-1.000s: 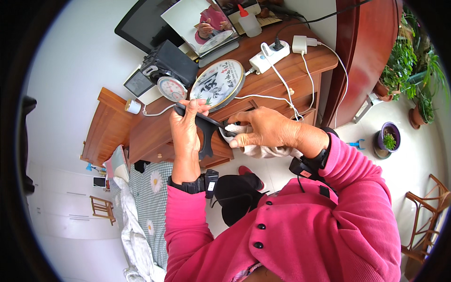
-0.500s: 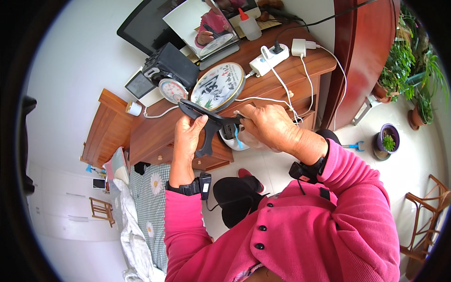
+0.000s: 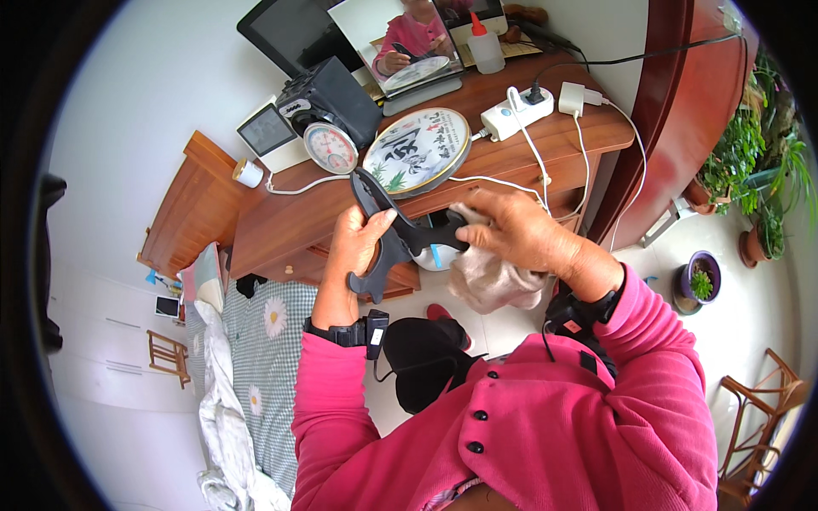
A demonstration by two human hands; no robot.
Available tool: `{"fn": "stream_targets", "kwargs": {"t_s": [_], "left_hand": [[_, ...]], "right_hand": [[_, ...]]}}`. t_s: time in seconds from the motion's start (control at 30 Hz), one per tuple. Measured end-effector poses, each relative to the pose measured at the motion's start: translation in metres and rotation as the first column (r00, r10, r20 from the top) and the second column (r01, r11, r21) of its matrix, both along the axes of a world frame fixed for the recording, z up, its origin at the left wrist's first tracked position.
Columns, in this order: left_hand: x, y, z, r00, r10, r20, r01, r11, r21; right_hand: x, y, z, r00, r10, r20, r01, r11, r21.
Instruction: The person wipes a desk surface and several objects on it using a cloth. They clean a mirror, a decorative plate, a small round gauge, and the desk surface itself, then place each item back on the desk.
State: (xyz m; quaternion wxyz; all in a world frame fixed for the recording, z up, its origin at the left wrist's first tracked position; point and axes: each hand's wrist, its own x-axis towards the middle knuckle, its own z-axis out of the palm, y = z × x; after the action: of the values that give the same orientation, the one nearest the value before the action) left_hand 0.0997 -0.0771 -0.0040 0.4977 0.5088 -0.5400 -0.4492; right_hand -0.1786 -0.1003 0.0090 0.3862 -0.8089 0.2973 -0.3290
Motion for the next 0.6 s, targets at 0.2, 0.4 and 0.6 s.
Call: {"fn": "stream_targets", "kwargs": {"t_s": [0.2,0.4,0.6], "left_hand": [[0.004,0.007,0.005,0.998,-0.029,-0.05,0.033,0.997,0.068],[-0.003,0.024,0.011,0.97,-0.179,-0.164,0.215,0.948,0.234],[-0.03,0.015,0.008,0.929,-0.355,-0.108,0.36,0.932,0.031]], "right_hand": [[-0.021,-0.028,0.032,0.951,-0.264,0.162,0.236,0.957,0.17],[-0.005,-0.047,0.061,0.843,-0.253,0.476,0.192,0.966,0.173],[0.044,-0.014,0.038,0.947,0.298,0.121,-0.248,0.917,-0.313]]}}
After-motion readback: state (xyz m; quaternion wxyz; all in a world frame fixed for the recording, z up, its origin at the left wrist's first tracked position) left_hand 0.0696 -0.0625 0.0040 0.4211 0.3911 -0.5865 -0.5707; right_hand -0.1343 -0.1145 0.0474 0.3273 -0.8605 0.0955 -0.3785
